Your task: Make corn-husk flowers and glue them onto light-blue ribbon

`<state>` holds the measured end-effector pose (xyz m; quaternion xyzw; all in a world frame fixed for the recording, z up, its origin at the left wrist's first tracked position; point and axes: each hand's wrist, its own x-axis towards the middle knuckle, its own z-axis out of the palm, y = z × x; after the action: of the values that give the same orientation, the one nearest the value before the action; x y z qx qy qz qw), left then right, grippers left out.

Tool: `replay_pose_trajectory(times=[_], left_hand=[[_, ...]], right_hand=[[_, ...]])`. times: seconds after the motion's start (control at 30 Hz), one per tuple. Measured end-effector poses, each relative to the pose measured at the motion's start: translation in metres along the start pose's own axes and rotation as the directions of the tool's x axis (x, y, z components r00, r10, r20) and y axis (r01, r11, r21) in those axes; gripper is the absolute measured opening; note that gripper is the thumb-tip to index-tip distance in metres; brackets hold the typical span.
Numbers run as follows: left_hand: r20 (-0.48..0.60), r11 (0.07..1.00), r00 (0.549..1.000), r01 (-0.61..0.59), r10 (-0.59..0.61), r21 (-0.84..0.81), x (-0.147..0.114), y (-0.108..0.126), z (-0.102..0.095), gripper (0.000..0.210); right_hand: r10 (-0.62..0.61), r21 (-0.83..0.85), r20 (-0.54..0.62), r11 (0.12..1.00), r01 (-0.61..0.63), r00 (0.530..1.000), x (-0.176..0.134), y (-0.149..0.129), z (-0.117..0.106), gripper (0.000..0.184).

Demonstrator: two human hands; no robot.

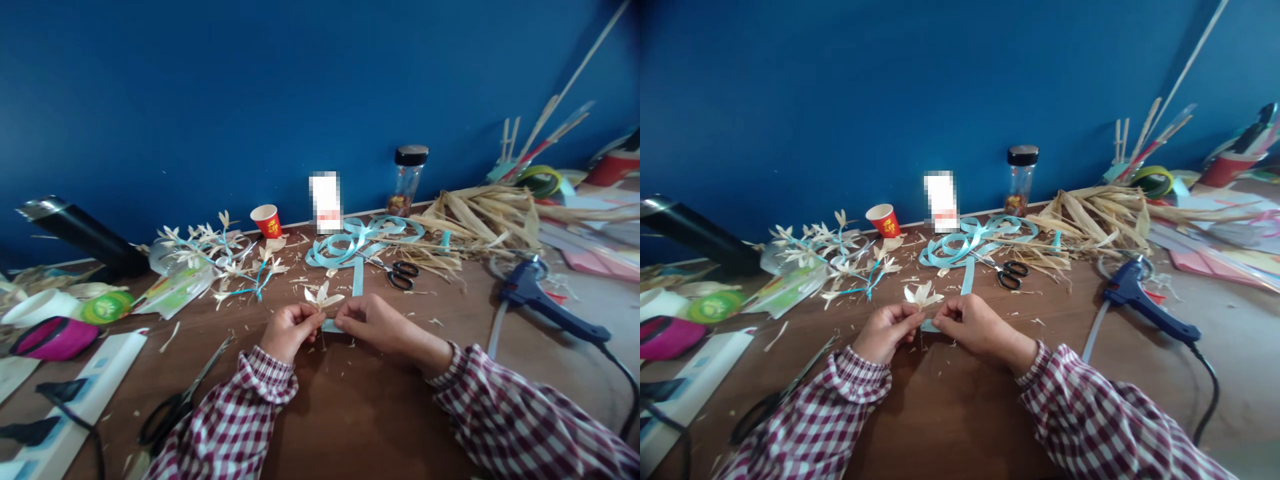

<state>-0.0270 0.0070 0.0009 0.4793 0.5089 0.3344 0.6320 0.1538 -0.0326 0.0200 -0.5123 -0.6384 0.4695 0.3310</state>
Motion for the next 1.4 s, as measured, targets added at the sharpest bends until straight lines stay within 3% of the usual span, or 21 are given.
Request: replay_pose_trajectory(times=[0.23, 0.47, 0.67, 0.83, 1.1, 1.3, 1.4], left_hand=[[-0.030, 0.994, 0.999, -0.029, 0.026, -0.102, -0.002, 0.001, 0.004, 0.032], [-0.034, 0.999, 0.999, -0.034, 0.034, 0.011, -0.002, 0.002, 0.002, 0.033], [-0.038, 0.995, 0.998, -0.044, 0.047, 0.088, -0.003, 0.001, 0.004, 0.029], [-0.009, 0.989, 0.999, -0.034, 0.035, 0.142, -0.007, 0.007, 0.003, 0.025], [-0.025, 0.994, 0.998, -0.057, 0.060, 0.096, -0.002, 0.004, -0.003, 0.028], [-0.019, 0.982, 0.999, -0.043, 0.047, 0.182, -0.004, 0.006, 0.001, 0.025], [-0.055, 0.967, 0.996, -0.049, 0.065, 0.250, -0.005, 0.006, 0.005, 0.022]], right_hand=[[-0.019, 0.015, -0.004, 1.000, 0.019, 1.000, 0.001, 0.001, 0.001, 0.021], [-0.028, -0.032, -0.017, 0.999, 0.028, 0.999, 0.000, 0.003, 0.001, 0.024], [-0.058, -0.199, -0.072, 0.979, 0.042, 0.996, 0.001, 0.001, -0.002, 0.022], [-0.094, -0.331, -0.031, 0.940, 0.078, 0.995, 0.003, 0.001, -0.016, 0.021], [-0.023, -0.463, 0.051, 0.885, 0.044, 0.998, 0.005, 0.011, -0.041, 0.029], [0.025, -0.530, 0.095, 0.848, 0.029, 0.995, 0.004, 0.009, -0.046, 0.034], [0.062, -0.618, 0.089, 0.786, 0.006, 0.994, 0.002, 0.007, -0.047, 0.039]])
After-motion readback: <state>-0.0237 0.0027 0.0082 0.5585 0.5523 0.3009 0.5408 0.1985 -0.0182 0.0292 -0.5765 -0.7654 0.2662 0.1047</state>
